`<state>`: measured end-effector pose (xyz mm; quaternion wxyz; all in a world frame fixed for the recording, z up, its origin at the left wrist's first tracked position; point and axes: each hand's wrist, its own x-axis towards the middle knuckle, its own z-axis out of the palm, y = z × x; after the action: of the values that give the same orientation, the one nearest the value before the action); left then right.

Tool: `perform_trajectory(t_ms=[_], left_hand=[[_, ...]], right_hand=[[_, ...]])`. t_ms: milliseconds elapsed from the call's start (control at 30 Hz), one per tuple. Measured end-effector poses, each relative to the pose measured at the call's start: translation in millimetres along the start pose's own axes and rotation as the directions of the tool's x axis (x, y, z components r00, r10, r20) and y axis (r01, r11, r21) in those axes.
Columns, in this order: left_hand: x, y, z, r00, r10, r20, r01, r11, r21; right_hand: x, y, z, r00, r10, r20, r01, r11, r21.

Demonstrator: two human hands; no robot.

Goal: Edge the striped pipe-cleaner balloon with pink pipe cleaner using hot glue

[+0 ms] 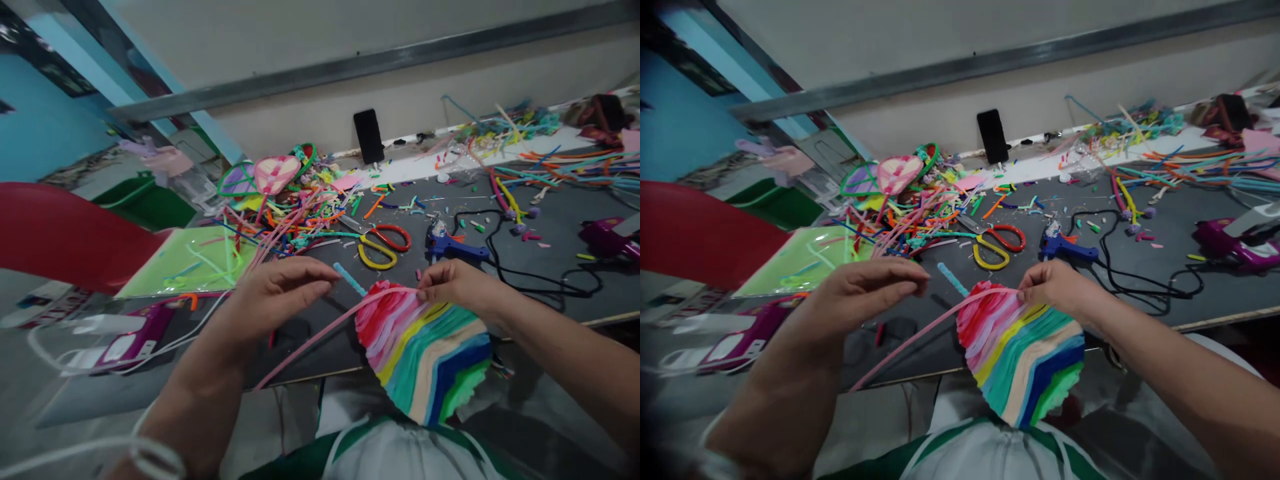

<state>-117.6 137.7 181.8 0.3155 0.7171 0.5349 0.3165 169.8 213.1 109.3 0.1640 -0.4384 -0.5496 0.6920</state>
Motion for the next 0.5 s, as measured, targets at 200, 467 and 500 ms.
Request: perform_trajectory(t_ms=[200, 467, 500], left_hand=[[-15.2, 18.9, 36.1, 0.992, 0.052, 0.111, -0.103, 0.844, 0.526], [-20.8, 14.3, 68.0, 0.975, 0.070, 0.211, -0.173, 0.835, 0.522], [-20.2, 13.8, 67.9, 0.975, 0.088, 0.206, -0.181, 0.848, 0.498]], right_hand=[[-4.6, 3.1, 9.0, 0.998, -0.049, 0.027, 0.051, 0.996, -0.073], [-15.0, 7.2, 18.0, 0.993, -0.115, 0.015, 0.116, 0.983, -0.142], [-16.1, 7.7, 19.0, 0.993, -0.119, 0.020, 0.120, 0.983, -0.142]])
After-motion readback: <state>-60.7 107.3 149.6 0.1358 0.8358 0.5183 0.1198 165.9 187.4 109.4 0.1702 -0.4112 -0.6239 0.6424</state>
